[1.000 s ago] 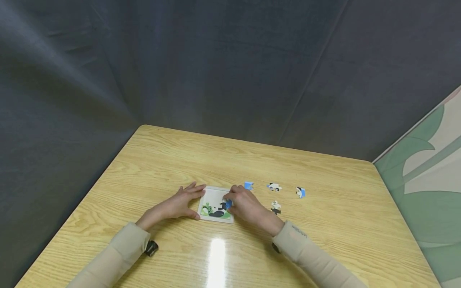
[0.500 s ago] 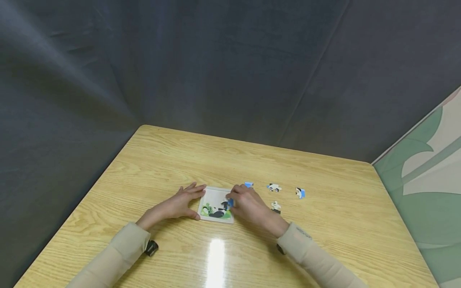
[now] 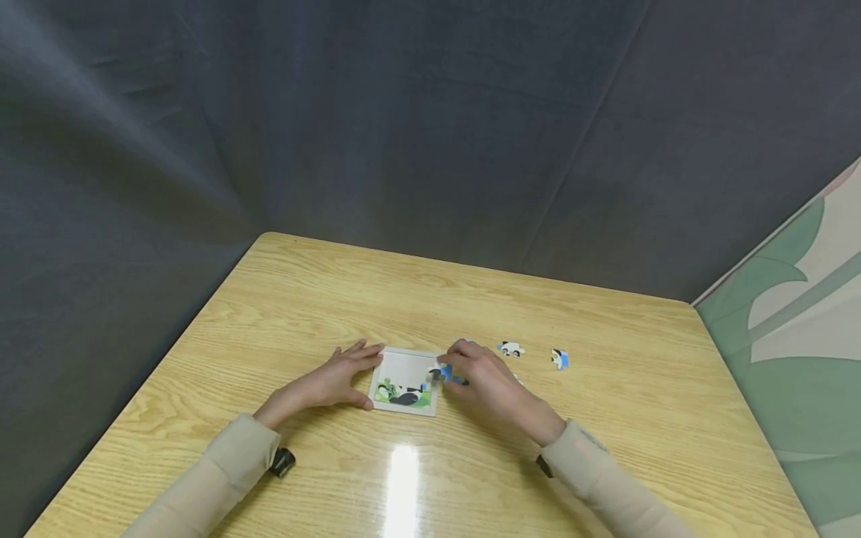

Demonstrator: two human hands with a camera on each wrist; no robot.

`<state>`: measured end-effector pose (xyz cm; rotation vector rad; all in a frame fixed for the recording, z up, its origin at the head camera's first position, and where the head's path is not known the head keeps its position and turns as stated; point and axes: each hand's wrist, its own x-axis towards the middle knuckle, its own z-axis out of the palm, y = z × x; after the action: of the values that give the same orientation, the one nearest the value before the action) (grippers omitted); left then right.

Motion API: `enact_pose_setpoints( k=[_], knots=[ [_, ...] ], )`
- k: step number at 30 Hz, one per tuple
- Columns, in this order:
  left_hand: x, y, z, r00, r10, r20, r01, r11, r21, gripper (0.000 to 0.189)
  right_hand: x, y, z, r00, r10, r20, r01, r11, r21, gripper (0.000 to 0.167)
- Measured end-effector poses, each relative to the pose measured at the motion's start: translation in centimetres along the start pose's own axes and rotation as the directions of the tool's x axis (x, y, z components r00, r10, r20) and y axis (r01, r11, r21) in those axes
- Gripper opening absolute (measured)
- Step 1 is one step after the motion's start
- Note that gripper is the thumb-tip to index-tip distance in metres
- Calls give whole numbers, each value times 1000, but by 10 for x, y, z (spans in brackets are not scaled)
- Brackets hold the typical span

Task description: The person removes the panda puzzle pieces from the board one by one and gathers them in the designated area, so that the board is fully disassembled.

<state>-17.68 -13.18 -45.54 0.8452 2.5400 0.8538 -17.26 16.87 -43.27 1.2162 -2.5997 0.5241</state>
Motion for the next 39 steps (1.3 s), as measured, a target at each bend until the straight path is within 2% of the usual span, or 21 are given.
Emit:
enact_pose_setpoints(
  k=[14,25,39],
  knots=[
    [1,-3,2,1000,-11,-6,11,1000,-7,84,-23,18,-14,997,76,34,-77,997,22,33],
    [1,-1,1,1000,-11,-2,11,1000,-9,84,-43,30,-28,990,142,-10,-142,990,2,35],
    [1,-1,1,1000,-25,-1,25,1000,-7,84,-71,47,-43,980,181,-87,-185,982,-42,38]
  ],
)
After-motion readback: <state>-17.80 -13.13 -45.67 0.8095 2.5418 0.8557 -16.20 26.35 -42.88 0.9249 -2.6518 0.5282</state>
